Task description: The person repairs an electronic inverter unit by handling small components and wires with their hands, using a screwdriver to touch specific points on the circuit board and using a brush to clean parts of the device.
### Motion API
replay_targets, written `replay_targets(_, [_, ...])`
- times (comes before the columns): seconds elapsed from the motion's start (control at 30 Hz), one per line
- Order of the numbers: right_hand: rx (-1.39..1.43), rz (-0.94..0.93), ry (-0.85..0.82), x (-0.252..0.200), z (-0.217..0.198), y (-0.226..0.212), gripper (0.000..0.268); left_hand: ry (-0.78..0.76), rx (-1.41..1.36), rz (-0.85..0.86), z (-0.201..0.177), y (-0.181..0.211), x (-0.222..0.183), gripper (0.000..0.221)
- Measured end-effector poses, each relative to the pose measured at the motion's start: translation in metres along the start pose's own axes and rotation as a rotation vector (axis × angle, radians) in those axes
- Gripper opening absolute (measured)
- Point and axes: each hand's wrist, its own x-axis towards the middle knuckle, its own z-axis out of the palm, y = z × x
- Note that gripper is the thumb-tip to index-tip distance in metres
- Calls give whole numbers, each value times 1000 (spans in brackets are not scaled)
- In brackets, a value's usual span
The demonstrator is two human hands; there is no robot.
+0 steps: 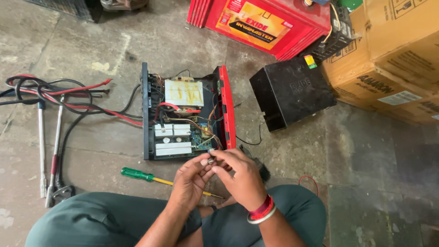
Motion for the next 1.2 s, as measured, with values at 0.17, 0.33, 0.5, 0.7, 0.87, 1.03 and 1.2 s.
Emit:
replay_targets(0.17, [-10, 29, -27, 0, 0, 6, 22, 18, 83, -48, 4, 3, -1, 24])
replay_targets(0.33, [6, 29, -25, -3, -4, 7, 18, -19, 136, -54, 6, 4, -3, 23])
replay_targets(0.5, [31, 17, -60, -4, -8, 0, 18, -8, 74, -5, 1, 7, -1, 29])
replay_targets(0.7, [-10, 55, -65, -9, 8, -12, 20, 3, -5, -47, 2, 10, -4, 33])
replay_targets(0.87, [7, -12, 21, 2, 4, -1, 18, 22, 43, -55, 12, 12, -8, 32])
replay_targets(1.03, [-45, -60, 27, 6, 6, 6, 11, 36, 76, -22, 11, 10, -6, 33])
replay_targets(1.2, [-27, -142, 12, 47, 21, 35, 11, 255, 87, -10, -5, 9, 0, 40])
